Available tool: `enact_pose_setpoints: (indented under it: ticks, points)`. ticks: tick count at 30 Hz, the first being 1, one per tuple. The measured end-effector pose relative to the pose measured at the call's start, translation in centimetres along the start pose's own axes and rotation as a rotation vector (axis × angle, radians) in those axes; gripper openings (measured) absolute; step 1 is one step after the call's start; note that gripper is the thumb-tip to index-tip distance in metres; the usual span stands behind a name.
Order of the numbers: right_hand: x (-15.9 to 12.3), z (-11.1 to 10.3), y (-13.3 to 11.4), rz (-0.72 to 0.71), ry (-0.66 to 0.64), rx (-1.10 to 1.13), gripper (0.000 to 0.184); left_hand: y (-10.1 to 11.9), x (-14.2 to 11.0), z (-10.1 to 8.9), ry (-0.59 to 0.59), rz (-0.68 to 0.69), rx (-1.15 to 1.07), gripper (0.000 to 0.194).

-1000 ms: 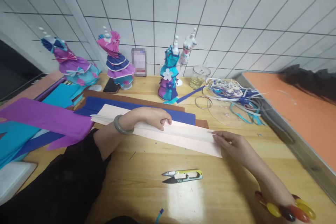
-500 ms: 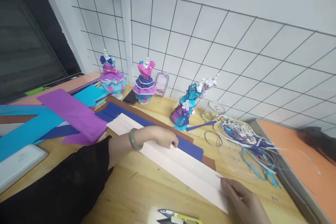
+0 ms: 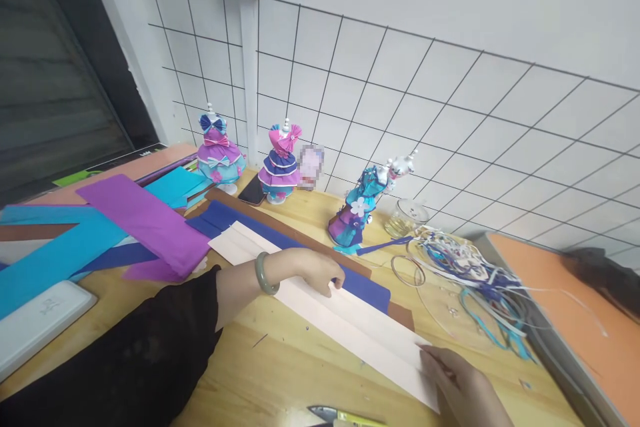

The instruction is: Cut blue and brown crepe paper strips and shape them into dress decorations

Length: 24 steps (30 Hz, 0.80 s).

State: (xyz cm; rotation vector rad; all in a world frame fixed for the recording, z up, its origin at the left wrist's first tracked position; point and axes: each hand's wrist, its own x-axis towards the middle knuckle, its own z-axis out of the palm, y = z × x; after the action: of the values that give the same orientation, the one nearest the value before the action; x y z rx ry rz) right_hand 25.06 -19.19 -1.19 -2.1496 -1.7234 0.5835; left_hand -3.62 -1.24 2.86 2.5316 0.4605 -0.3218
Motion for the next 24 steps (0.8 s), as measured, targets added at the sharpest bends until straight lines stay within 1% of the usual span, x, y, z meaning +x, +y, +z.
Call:
enact_pose_setpoints:
  ticks: [6,8,9,10,12,13,14,16,18,19,21,23,24]
  points:
    - [0.2,-0.2,-0.6,0.008,0.010,0.014,0.038,0.3,-0.4,-0.3,-0.044,-0.057,-0.064,0.042]
    - [0.8,-0.9,-1.6,-0.026,0.071,0.048,0.031,0.3,-0.4,-0.3,-0.036,-0.055,-0.056,0.043]
    - [1.3,-1.6,-2.5,-0.052,0.132,0.062,0.026,0.3,-0.4,-0.3,-0.035,-0.051,-0.051,0.043]
    - [2.0,-2.4,-3.6,-0.082,0.194,0.080,0.021,0.3,-0.4,-0.3,-0.034,-0.047,-0.046,0.043]
    - [3.5,-4.6,-6.8,-0.115,0.274,0.093,0.020,0.3,-0.4,-0.3,-0.038,-0.037,-0.045,0.043]
    - [4.4,-5.9,-8.7,-0.135,0.291,0.075,0.024,0.3,-0.3,-0.2,-0.041,-0.034,-0.045,0.044]
    - [5.4,-7.2,-10.8,-0.162,0.341,0.067,0.027,0.3,-0.3,-0.2,-0.041,-0.034,-0.047,0.045]
    - [7.5,-9.6,-14.9,-0.231,0.395,0.040,0.036,0.2,-0.3,-0.1,-0.036,-0.039,-0.053,0.046]
    - [9.8,-11.3,-18.5,-0.323,0.454,0.030,0.041,0.0,-0.2,0.1,-0.027,-0.042,-0.060,0.047]
    - [10.9,-11.9,-19.8,-0.378,0.458,0.026,0.041,-0.1,-0.1,0.2,-0.022,-0.041,-0.065,0.048]
    - [12.9,-12.6,-21.7,-0.459,0.433,0.014,0.045,-0.4,0.1,0.4,-0.023,-0.043,-0.075,0.050]
    - [14.3,-12.8,-22.7,-0.494,0.346,-0.043,0.043,-0.6,0.3,0.6,-0.041,-0.060,-0.087,0.054]
    - [14.8,-12.8,-22.9,-0.501,0.326,-0.068,0.041,-0.8,0.3,0.6,-0.053,-0.068,-0.094,0.056]
